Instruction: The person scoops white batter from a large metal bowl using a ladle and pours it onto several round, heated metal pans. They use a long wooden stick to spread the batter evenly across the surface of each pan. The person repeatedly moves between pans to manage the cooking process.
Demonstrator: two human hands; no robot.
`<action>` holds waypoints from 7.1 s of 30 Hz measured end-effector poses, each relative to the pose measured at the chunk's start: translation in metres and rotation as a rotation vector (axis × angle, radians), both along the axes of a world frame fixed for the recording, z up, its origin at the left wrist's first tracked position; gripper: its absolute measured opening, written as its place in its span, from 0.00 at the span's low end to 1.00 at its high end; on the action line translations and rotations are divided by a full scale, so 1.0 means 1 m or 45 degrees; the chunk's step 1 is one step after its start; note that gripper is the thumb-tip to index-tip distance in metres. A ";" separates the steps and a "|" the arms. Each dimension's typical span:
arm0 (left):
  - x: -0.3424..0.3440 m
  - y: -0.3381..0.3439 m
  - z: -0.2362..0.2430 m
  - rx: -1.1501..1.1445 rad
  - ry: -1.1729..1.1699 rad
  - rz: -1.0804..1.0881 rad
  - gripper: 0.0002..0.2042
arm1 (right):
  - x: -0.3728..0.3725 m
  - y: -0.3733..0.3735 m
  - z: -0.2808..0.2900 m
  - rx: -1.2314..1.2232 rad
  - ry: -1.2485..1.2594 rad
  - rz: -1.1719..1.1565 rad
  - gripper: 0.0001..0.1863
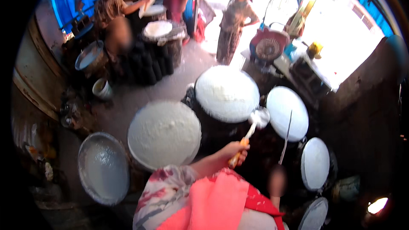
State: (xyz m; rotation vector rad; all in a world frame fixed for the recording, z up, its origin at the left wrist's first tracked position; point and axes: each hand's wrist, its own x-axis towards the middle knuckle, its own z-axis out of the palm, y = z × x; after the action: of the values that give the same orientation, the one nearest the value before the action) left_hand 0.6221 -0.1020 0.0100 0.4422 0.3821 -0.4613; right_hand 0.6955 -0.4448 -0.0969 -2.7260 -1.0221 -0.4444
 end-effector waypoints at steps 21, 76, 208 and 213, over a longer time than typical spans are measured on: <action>0.038 -0.121 -0.007 -0.247 0.054 -0.307 0.05 | -0.046 -0.150 -0.075 -0.356 0.047 -0.778 0.10; 0.123 -0.310 0.080 -0.238 0.149 -1.424 0.19 | -0.475 -0.350 0.135 2.169 -1.875 -1.892 0.17; 0.163 -0.490 0.007 1.648 -1.321 -1.259 0.24 | -0.231 -0.404 0.100 0.132 0.912 -1.442 0.08; 0.152 -0.480 0.006 1.689 -1.511 -1.595 0.26 | -0.299 -0.330 0.103 0.284 0.871 -1.770 0.11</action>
State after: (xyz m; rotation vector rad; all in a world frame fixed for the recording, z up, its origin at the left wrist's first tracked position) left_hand 0.7737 -0.5820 0.0155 2.1527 -0.9377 -0.9980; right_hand 0.3967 -0.7746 0.0059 -2.5673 1.0693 0.2306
